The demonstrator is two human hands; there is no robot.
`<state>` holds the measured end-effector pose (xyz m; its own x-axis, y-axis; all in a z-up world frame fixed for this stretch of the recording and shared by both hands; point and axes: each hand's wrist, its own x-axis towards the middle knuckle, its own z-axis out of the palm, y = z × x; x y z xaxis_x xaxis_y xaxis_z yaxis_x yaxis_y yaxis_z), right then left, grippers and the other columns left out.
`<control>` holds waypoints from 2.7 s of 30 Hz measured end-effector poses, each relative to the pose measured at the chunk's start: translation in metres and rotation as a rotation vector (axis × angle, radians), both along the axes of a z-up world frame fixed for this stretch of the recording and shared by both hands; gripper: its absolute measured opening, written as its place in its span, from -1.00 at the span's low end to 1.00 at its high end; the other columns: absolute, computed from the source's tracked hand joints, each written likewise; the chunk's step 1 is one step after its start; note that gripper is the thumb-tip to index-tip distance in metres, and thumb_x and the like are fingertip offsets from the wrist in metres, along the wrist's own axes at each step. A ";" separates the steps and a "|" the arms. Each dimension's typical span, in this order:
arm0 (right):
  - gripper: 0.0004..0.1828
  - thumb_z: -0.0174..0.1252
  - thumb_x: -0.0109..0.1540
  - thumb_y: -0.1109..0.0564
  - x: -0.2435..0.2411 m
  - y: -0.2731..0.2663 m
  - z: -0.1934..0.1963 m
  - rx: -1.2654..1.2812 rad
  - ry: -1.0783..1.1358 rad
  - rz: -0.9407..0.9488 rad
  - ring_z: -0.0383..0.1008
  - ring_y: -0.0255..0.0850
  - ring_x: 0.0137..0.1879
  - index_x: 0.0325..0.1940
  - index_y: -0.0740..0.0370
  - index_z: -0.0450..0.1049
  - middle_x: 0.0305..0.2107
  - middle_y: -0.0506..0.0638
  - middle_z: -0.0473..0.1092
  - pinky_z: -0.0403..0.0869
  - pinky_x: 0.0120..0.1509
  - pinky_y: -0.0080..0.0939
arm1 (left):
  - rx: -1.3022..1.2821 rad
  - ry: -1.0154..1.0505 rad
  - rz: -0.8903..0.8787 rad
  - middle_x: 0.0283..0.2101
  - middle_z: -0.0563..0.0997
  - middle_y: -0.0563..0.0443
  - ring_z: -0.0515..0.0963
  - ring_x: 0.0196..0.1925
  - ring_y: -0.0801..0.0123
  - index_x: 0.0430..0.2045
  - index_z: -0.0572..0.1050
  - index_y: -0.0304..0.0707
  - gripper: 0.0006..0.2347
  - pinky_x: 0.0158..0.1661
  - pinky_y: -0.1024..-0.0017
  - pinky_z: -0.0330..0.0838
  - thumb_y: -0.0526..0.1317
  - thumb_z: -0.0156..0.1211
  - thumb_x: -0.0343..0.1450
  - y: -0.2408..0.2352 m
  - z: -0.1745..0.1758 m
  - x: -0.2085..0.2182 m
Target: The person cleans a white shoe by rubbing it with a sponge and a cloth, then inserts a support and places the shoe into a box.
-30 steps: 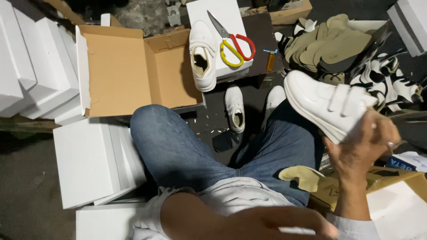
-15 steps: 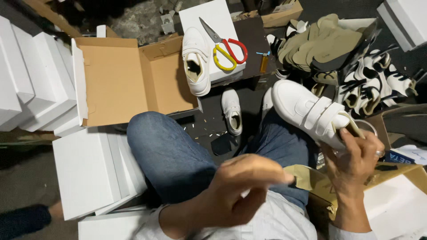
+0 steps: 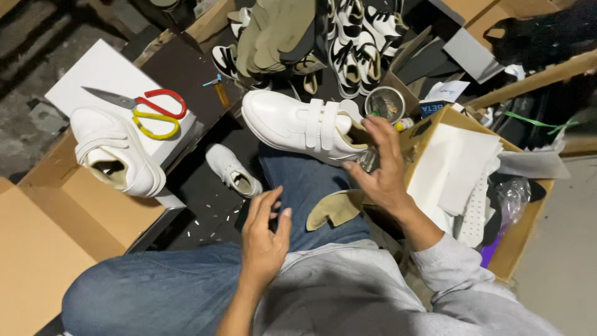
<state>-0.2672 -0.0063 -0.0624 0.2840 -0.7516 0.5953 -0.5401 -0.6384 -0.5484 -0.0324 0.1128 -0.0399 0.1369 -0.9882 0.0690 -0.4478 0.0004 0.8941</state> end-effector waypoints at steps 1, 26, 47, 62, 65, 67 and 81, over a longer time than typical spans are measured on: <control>-0.23 0.13 0.33 -0.19 -0.001 -0.002 -0.008 0.133 0.008 0.040 0.19 0.16 0.46 0.49 0.19 0.05 0.36 0.28 0.11 0.32 0.52 0.34 | 0.040 -0.005 -0.048 0.05 0.52 -0.05 0.59 -0.06 0.31 0.10 0.45 -0.33 -0.65 -0.11 0.40 0.48 -0.21 0.13 0.43 -0.001 -0.003 -0.006; -0.40 0.12 0.40 -0.10 -0.006 0.015 -0.009 0.246 -0.154 0.118 0.34 -0.01 0.37 0.44 0.19 0.19 0.24 0.18 0.28 0.38 0.47 -0.08 | 0.105 -0.119 -0.033 -0.36 0.55 -0.07 0.49 -0.33 0.18 -0.37 0.50 -0.31 -0.90 -0.19 0.27 0.34 -0.32 0.16 0.31 -0.008 -0.066 -0.001; -0.62 0.04 0.18 0.42 -0.231 0.010 -0.162 0.153 0.022 -0.939 0.40 -0.08 -0.16 0.06 0.30 0.50 -0.17 0.11 0.30 0.43 0.05 -0.15 | 0.398 0.051 0.057 -0.17 0.58 0.02 0.43 -0.44 0.46 0.07 0.45 -0.17 -0.63 -0.35 0.52 0.41 -0.16 0.23 0.37 -0.003 -0.062 0.011; -0.51 0.28 0.05 0.42 -0.291 -0.038 -0.151 0.072 0.230 -1.078 0.42 0.02 -0.17 0.08 0.28 0.58 -0.23 0.13 0.37 0.41 -0.03 -0.05 | 0.393 0.094 0.074 -0.23 0.58 0.04 0.38 -0.43 0.53 0.05 0.45 -0.22 -0.66 -0.26 0.56 0.40 -0.19 0.20 0.40 -0.003 -0.064 0.010; -0.81 0.31 0.16 0.25 -0.289 -0.045 -0.150 0.242 0.260 -1.197 0.37 0.14 -0.15 -0.15 0.20 0.55 -0.28 0.14 0.35 0.35 -0.14 0.17 | 0.360 0.114 0.074 -0.18 0.61 0.02 0.42 -0.38 0.53 0.04 0.45 -0.24 -0.68 -0.27 0.57 0.41 -0.23 0.21 0.40 -0.003 -0.069 0.011; -0.92 0.28 0.17 0.18 -0.288 -0.048 -0.152 0.141 0.275 -1.215 0.44 0.13 -0.15 -0.28 0.17 0.64 -0.25 0.12 0.42 0.41 -0.18 0.19 | 0.337 0.125 0.060 -0.18 0.63 -0.01 0.44 -0.40 0.53 0.04 0.44 -0.24 -0.68 -0.31 0.59 0.43 -0.24 0.22 0.40 -0.002 -0.074 0.012; -0.92 0.06 0.40 0.34 -0.293 -0.024 -0.015 -0.339 0.445 -0.916 0.37 -0.16 -0.41 -0.16 0.27 0.43 -0.46 0.02 0.41 0.31 -0.36 -0.09 | 0.094 0.074 0.199 -0.25 0.52 -0.05 0.47 -0.27 0.43 0.10 0.39 -0.39 -0.69 -0.17 0.50 0.42 -0.33 0.16 0.47 -0.003 -0.033 0.015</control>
